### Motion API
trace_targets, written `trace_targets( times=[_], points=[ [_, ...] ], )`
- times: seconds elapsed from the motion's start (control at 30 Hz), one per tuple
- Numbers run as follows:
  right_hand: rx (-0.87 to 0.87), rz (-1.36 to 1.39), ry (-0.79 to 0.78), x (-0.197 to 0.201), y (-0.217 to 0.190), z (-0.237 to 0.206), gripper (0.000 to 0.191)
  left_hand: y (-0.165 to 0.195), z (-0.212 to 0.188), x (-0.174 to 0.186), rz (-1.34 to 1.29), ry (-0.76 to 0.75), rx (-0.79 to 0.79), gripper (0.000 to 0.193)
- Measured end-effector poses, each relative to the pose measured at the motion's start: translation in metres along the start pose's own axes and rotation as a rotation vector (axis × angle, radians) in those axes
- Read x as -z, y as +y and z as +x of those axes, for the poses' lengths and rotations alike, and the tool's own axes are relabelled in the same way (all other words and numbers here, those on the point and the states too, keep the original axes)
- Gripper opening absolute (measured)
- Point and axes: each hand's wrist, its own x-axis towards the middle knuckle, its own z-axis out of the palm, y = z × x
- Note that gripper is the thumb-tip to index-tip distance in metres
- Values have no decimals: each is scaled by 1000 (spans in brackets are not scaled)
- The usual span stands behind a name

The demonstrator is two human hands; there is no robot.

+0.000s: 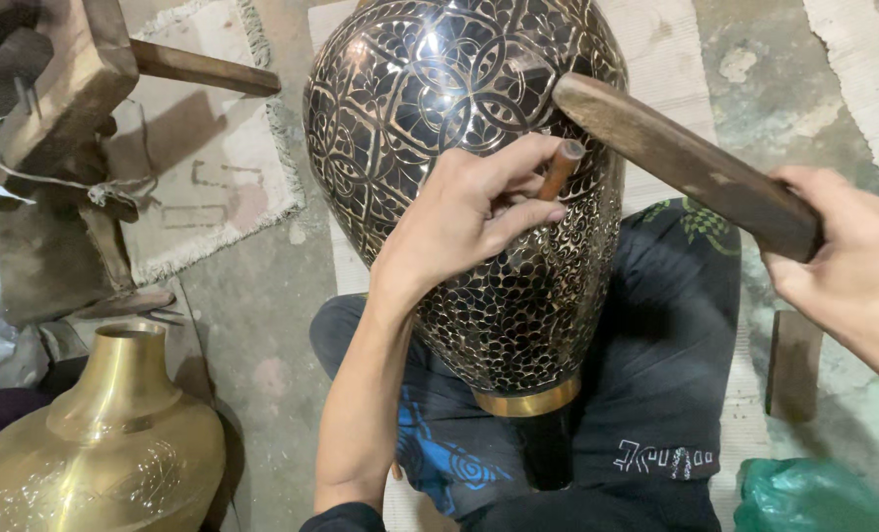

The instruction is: The person sits on the floor with a large engraved brass vase between their legs and chisels a decorative pattern into its surface. They hold a punch against the metal with one hand and strike it with a wooden mallet in the other, repositioning the punch repeatedly across the patterned area.

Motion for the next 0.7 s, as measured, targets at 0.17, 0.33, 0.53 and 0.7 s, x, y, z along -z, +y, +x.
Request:
trace_targets(
  times=[0.17,0.33,0.53,0.7],
  points=[
    [-152,151,70,-30,39,-4,20,4,3,5,58,-69,46,45],
    [-161,91,27,-13,27,-6,17,5,4,4,104,-46,11,44],
    [-68,68,180,9,-32,7,25,-3,7,1,46,-64,-52,40],
    [135,-164,-67,23,-39,-2,55,-1,3,3,54,-53,-18,40]
  ],
)
